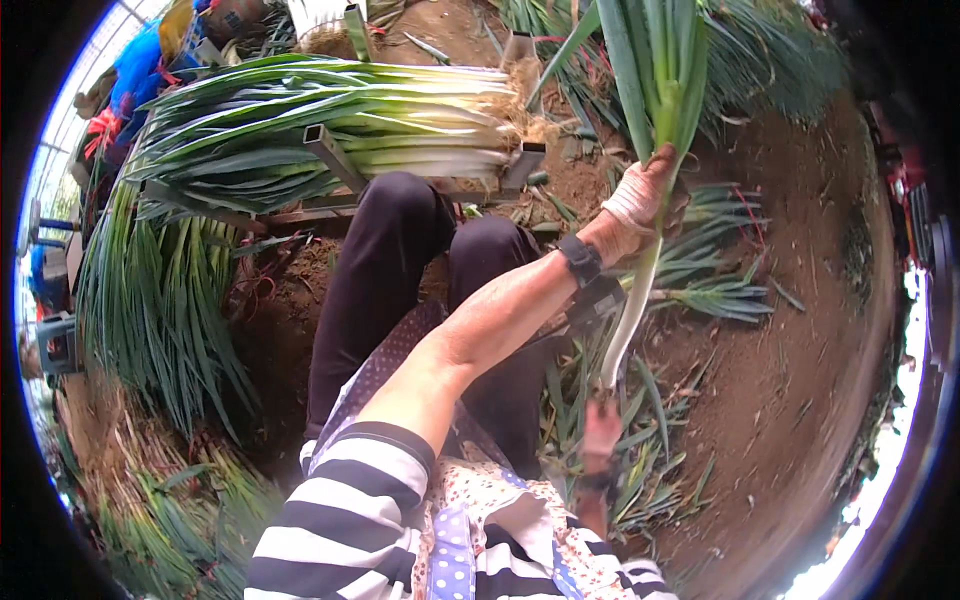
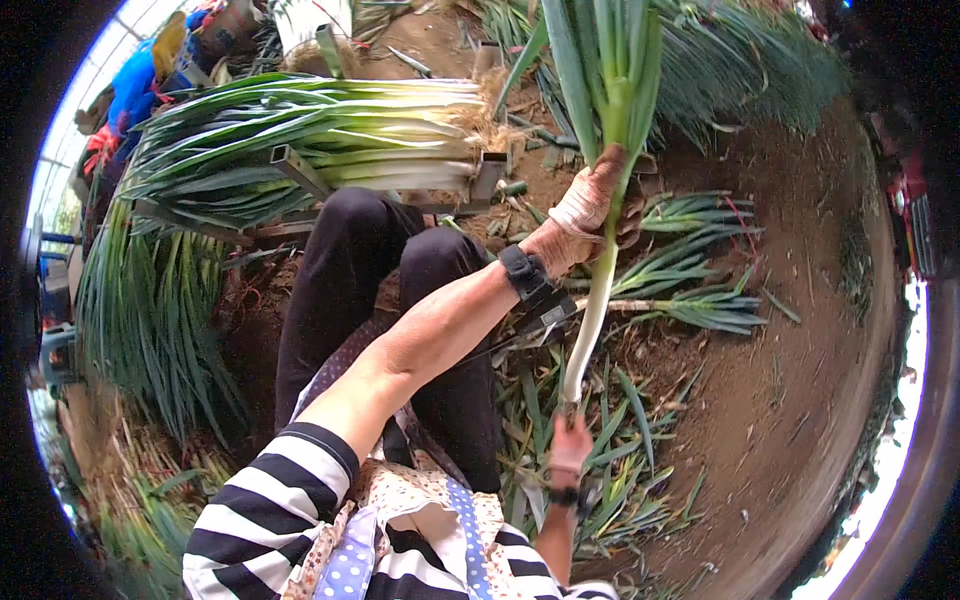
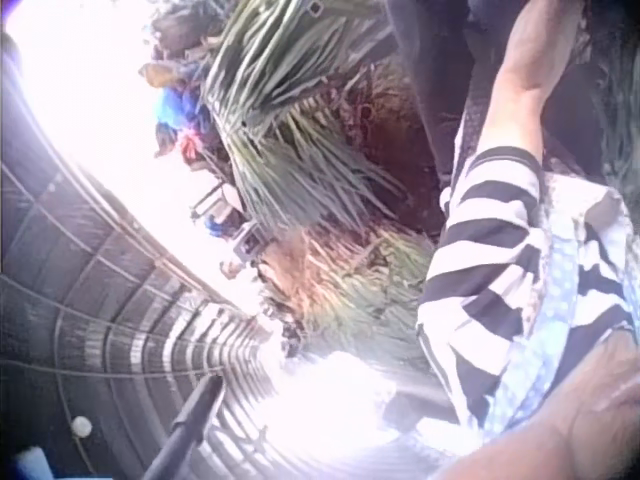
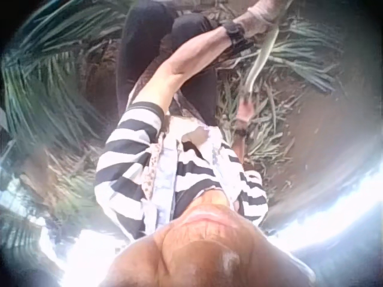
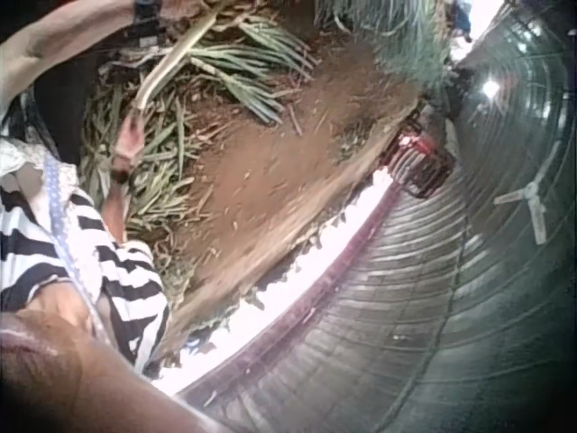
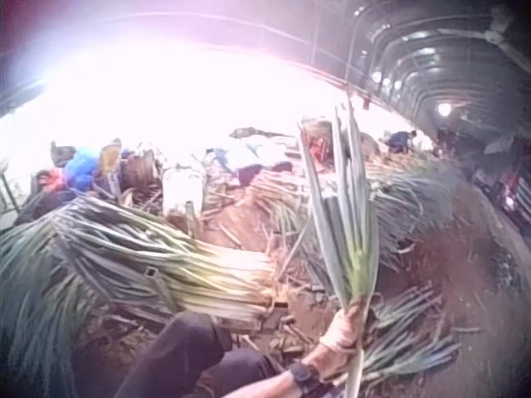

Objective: Cleaning outer layers off leeks and bundling them into groups.

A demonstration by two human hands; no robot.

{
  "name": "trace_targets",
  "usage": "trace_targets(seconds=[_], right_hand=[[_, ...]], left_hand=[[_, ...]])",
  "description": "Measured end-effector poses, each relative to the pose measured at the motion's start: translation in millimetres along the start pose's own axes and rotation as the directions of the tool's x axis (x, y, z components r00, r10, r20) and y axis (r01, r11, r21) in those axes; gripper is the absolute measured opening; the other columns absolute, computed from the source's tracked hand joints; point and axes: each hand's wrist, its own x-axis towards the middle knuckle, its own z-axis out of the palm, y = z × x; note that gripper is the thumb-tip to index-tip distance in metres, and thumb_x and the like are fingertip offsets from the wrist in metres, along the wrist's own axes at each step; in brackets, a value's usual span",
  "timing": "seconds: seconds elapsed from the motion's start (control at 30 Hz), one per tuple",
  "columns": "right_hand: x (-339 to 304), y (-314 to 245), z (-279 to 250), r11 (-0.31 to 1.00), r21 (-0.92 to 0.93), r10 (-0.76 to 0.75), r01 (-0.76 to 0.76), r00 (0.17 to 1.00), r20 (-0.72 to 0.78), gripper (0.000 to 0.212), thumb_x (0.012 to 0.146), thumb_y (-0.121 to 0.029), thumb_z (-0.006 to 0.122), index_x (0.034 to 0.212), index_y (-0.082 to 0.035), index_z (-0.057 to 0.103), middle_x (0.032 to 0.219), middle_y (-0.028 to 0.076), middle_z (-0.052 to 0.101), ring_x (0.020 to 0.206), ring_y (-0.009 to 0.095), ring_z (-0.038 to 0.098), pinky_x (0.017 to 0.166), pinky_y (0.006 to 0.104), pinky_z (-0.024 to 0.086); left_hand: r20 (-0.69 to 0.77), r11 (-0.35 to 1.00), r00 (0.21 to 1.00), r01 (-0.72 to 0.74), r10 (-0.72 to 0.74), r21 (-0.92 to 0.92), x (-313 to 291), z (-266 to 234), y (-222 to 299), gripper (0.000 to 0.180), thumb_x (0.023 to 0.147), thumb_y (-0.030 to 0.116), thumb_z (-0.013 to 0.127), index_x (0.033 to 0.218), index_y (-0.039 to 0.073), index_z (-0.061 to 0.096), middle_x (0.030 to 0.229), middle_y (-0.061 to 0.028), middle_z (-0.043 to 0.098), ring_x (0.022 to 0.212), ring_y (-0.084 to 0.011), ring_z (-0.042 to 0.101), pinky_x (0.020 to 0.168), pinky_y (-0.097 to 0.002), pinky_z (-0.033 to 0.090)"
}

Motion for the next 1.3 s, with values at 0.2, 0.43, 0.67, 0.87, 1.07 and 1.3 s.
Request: trace_targets(seconds=[0.2,0.43,0.67,0.87,1.07,1.3], right_hand=[[-31,126,-18,0.92,-0.376,0.27,-0.113,0.878,0.396,0.076,0.06,-0.043,0.069,0.124,-0.01,0.047,0.109,0.023,0.057,0.103,0.036,0.054,0.086,0.0392,0.043],[54,-66,-112,0.784,0.308,-0.45,0.539,0.835,-0.317,0.057,0.085,-0.042,0.055,0.125,-0.002,0.045,0.126,0.016,0.046,0.114,0.029,0.045,0.09,0.0387,0.041],[95,-173,-104,0.354,0.863,-0.553,0.36,0.825,-0.117,0.034,0.078,-0.015,0.061,0.109,-0.001,0.057,0.091,0.004,0.059,0.08,0.013,0.057,0.068,0.0253,0.048],[164,-309,-93,0.426,-0.182,-0.826,0.886,0.3,-0.477,0.041,0.066,-0.022,0.074,0.105,-0.024,0.061,0.091,0.0,0.064,0.082,0.019,0.061,0.068,0.0306,0.05],[193,-408,-39,0.345,-0.345,-0.938,0.873,0.318,-0.136,0.038,0.07,-0.027,0.066,0.108,-0.024,0.06,0.093,0.008,0.062,0.086,0.026,0.059,0.077,0.0368,0.045],[208,-448,20,0.331,-0.506,-0.863,0.797,0.472,0.178,0.029,0.082,-0.022,0.052,0.111,-0.023,0.056,0.097,0.01,0.063,0.091,0.029,0.06,0.079,0.0452,0.041]], left_hand=[[0.015,0.992,0.999,-0.036,0.038,-0.121,5,-8,39,0.04,0.08,0.058,0.053,0.095,0.02,0.053,0.055,0.0019,0.042,0.045,-0.0117,0.04,0.04,-0.0259,0.031],[0.027,0.961,0.973,-0.223,0.23,-0.161,2,-15,51,0.047,0.075,0.062,0.056,0.094,0.019,0.053,0.054,0.0015,0.042,0.044,-0.0121,0.041,0.04,-0.0271,0.033],[0.009,0.822,0.829,-0.552,0.559,-0.141,-23,3,158,0.062,0.071,0.072,0.047,0.078,0.011,0.051,0.056,-0.0051,0.051,0.048,-0.0202,0.05,0.045,-0.0336,0.043],[0.167,0.55,0.633,-0.753,0.756,0.362,-117,-63,326,0.056,0.074,0.056,0.06,0.1,0.007,0.052,0.091,-0.0099,0.059,0.082,-0.0206,0.056,0.072,-0.0336,0.048],[-0.307,0.506,0.406,-0.618,0.861,0.602,-196,-147,385,0.043,0.077,0.038,0.067,0.1,0.004,0.055,0.091,-0.0096,0.056,0.08,-0.0229,0.058,0.069,-0.0366,0.051],[-0.734,0.745,0.245,-0.45,0.633,0.492,-214,-243,362,0.034,0.067,0.027,0.077,0.093,0.015,0.058,0.055,0.0002,0.042,0.03,-0.0147,0.034,0.026,-0.0271,0.02]])
